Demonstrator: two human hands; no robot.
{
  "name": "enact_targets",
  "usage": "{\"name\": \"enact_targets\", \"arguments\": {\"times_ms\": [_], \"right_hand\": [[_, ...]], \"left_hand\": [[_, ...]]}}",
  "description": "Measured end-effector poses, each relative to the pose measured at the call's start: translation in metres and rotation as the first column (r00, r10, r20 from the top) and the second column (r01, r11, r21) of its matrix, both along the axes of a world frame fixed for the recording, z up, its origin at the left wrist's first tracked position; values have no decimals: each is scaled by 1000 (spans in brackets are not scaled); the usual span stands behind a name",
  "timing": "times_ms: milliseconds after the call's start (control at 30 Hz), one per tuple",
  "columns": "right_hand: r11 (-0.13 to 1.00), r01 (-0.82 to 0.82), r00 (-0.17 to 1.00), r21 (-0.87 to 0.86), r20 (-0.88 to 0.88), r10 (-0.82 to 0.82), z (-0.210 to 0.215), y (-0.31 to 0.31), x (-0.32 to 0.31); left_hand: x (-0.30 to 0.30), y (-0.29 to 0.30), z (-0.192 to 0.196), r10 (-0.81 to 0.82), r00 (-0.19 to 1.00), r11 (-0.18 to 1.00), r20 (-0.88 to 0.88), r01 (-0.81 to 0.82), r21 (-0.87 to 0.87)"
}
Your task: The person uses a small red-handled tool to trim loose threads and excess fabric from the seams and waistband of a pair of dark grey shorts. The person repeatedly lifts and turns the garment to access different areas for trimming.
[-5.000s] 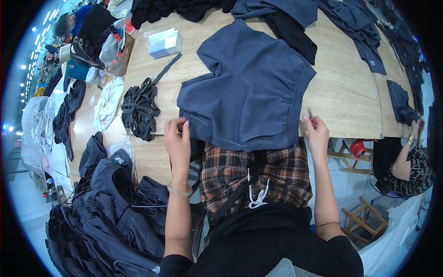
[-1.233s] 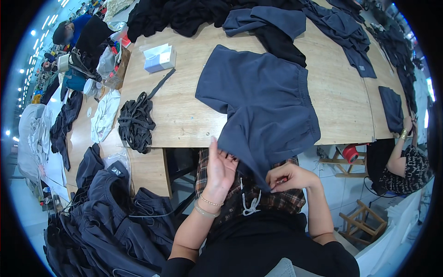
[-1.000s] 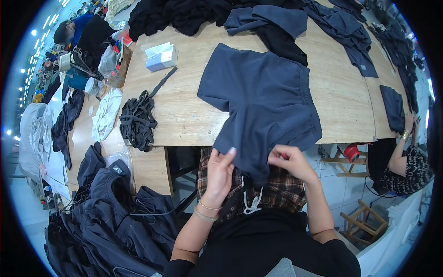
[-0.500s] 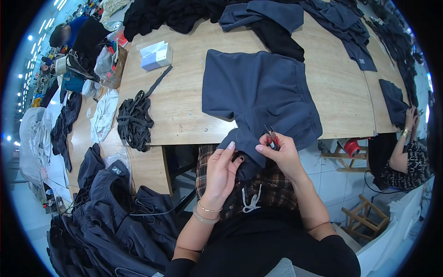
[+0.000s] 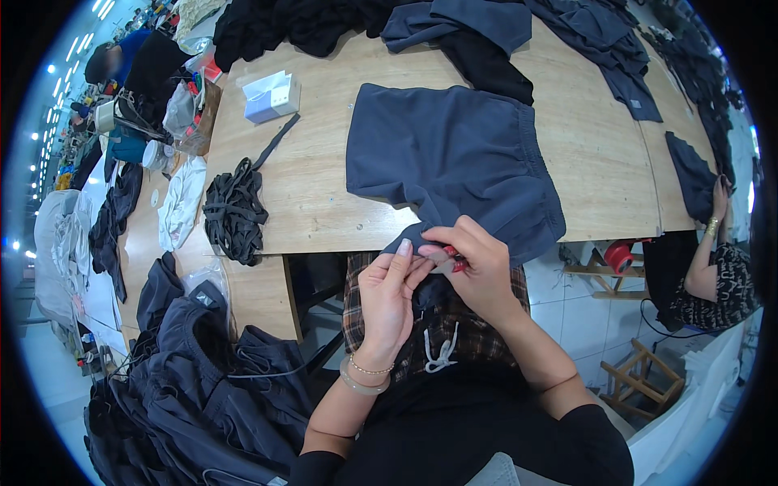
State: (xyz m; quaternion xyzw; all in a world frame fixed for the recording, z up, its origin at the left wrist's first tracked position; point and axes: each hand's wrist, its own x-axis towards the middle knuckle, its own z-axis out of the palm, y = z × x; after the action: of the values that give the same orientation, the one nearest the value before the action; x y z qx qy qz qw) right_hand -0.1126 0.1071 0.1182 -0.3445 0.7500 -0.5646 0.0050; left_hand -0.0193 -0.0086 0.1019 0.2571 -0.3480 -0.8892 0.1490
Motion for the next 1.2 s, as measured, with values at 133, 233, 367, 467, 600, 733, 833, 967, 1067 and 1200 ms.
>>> {"name": "enact_targets", "arguments": {"times_ms": [133,233,367,467,600,733,833,967,1067,1200], "right_hand": [[991,-1,976,-135,218,31,2,1,-4],[936,104,825,-335,555,107,7,12,-15],[977,90,873,-194,487,16,1,18,-26],[997,-45,927,-69,370,68,9,4,-16],[992,-95,942,-84,313,117,3,-9,-9],[969,-61,884,-240,439,164,-2,-6,-17],[921,67,781,-385,594,191,-4,4,-27],[935,218,798,-278,602,-7,1,20,-41],[997,30,950,-71,313,-7,10,19,-40],[992,-127,974,-3,191,125,21,-8,-15]], "left_hand": [[-3,-1,4,18,1000,999,-13,-18,40],[-3,-8,1,48,998,995,-40,-44,94],[-6,-9,9,54,998,997,-16,-53,64],[-7,-8,10,30,999,998,-9,-30,48],[-7,-8,6,24,1000,999,8,-25,24],[-6,-13,10,43,999,999,33,-44,27],[-3,-17,6,34,999,999,15,-34,16],[0,-19,7,39,999,999,-6,-38,33],[-1,-20,19,26,999,998,38,-28,53],[2,-21,22,-14,1000,1000,-12,14,3]]}}
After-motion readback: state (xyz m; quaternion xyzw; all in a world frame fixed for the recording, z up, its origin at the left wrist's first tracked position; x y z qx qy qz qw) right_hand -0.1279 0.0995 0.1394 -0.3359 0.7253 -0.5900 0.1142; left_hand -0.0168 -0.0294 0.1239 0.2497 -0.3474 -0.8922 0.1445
